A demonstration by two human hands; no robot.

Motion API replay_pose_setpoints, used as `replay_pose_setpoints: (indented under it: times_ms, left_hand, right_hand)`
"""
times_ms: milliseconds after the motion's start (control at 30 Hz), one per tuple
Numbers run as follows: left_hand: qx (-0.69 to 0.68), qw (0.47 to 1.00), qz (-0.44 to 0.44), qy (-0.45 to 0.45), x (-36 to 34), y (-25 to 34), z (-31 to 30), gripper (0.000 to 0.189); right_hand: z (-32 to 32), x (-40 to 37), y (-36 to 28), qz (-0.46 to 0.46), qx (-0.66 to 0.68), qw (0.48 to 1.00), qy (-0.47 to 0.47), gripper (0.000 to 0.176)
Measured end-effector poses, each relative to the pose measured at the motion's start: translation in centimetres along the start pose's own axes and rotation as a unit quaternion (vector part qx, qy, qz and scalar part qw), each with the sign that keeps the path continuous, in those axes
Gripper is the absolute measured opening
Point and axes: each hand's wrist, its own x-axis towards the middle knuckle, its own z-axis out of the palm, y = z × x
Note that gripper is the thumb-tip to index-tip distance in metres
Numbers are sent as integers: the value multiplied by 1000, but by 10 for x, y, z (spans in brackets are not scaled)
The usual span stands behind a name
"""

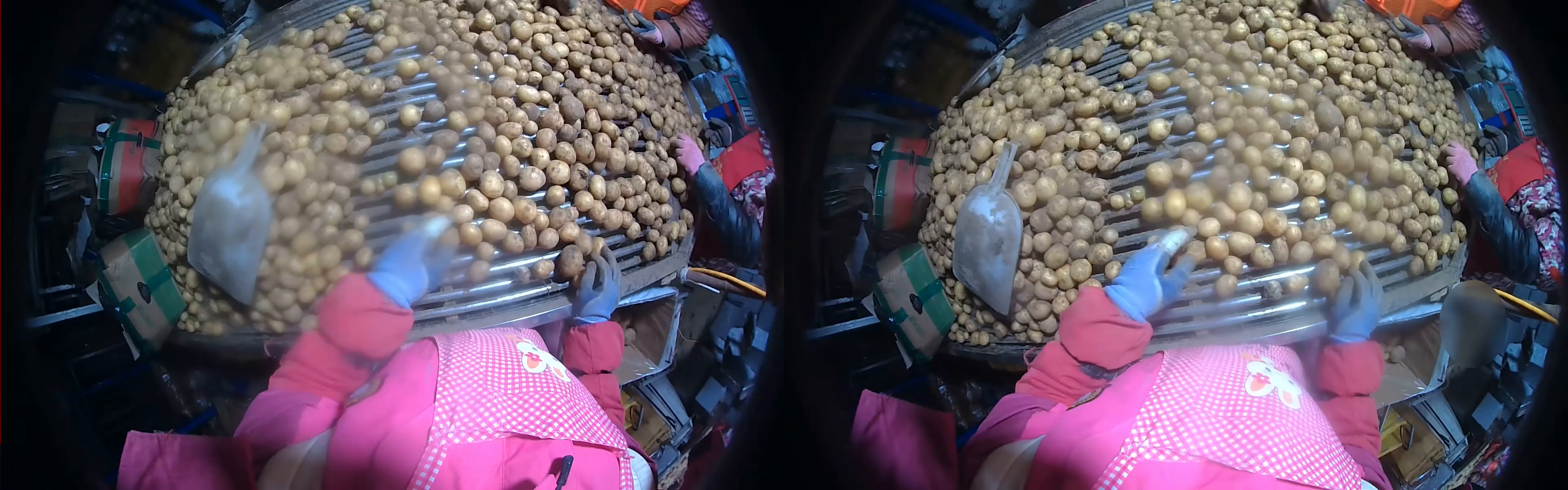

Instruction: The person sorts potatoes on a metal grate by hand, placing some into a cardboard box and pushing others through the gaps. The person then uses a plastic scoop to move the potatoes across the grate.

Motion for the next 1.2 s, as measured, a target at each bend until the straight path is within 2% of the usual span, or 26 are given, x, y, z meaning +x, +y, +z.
replay_pose_setpoints:
  times_ms: [67, 133, 167, 200, 267, 333, 367, 400, 467, 533, 567, 600, 667, 733, 767, 800, 867, 900, 933, 1000, 1033, 1067, 1100, 1167, 1200]
  left_hand:
    - [-114, 993, -5, 8, 12, -24, -12, 40]
    - [-120, 986, -58, 102, 25, -27, -48, 40]
    - [30, 994, -33, 95, 36, -35, -66, 40]
    - [179, 980, -8, 88, 46, -38, -78, 40]
    - [193, 980, -51, -19, 65, -32, -84, 38]
    - [327, 942, -5, -69, 86, -47, -73, 36]
    - [261, 960, -61, -79, 97, -64, -64, 38]
    - [194, 970, -118, -90, 106, -57, -63, 41]
    - [232, 958, -131, -108, 103, -45, -67, 42]
    - [29, 993, -96, -59, 100, -88, -72, 39]
    - [-75, 993, -79, -35, 97, -103, -72, 38]
    - [-102, 986, -128, -20, 86, -54, -95, 42]
    - [-374, 920, -111, -48, 64, -80, -119, 47]
    - [-548, 826, -126, -28, 36, -83, -132, 50]
    - [-594, 789, -155, 2, 18, -79, -135, 51]
    - [-638, 748, -182, 32, 4, -65, -139, 52]
    - [-648, 736, -163, 109, -16, -18, -129, 48]
    - [-651, 728, -154, 149, -27, -3, -125, 46]
    - [-666, 728, -146, 69, -38, -17, -128, 40]
    - [-615, 751, -215, 104, -53, -29, -125, 40]
    - [-587, 760, -251, 122, -62, -38, -123, 40]
    - [-617, 721, -269, 163, -77, -58, -121, 44]
    - [-605, 725, -279, 174, -86, -42, -122, 43]
    - [-577, 732, -301, 200, -99, 1, -130, 42]
    - [-649, 695, -281, 129, -116, -17, -138, 41]
  right_hand:
    - [-3, 5, -6, 1, 0, 1000, 9, 21]
    - [-14, 20, -22, -19, -8, 999, 45, 14]
    - [-17, 26, -29, -35, -14, 997, 69, 11]
    - [-16, 26, -29, -33, -14, 997, 68, 11]
    - [-16, 24, -29, -29, -15, 997, 67, 10]
    - [-17, 24, -26, -27, 1, 998, 63, 12]
    - [-17, 22, -24, -24, 8, 998, 62, 14]
    - [-13, 18, -20, 68, 52, 996, 31, 19]
    - [-9, 10, -15, 108, 70, 992, 18, 22]
    - [-10, 10, -16, 138, 90, 986, 12, 22]
    - [-11, 9, -15, 140, 94, 986, 16, 22]
    - [-9, 9, -14, 140, 100, 985, 19, 22]
    - [-6, 7, -14, 142, 106, 984, 15, 24]
    - [-9, 9, -18, 126, 77, 989, 9, 23]
    - [-11, 11, -18, 117, 60, 991, 7, 23]
    - [-7, 11, -11, 181, 175, 968, 27, 23]
    - [9, 16, 5, 291, 395, 869, 59, 23]
    - [-2, 33, -16, 282, 409, 867, 29, 23]
    - [-7, 47, -43, 273, 423, 864, -2, 23]
    - [-11, 79, -108, 144, 432, 887, -84, 26]
    - [-6, 93, -137, 23, 420, 897, -135, 28]
    - [5, 104, -164, -88, 398, 902, -141, 31]
    - [16, 110, -188, -198, 372, 895, -145, 33]
    - [17, 116, -234, -261, 297, 905, -155, 38]
    - [23, 121, -239, -276, 294, 899, -170, 39]
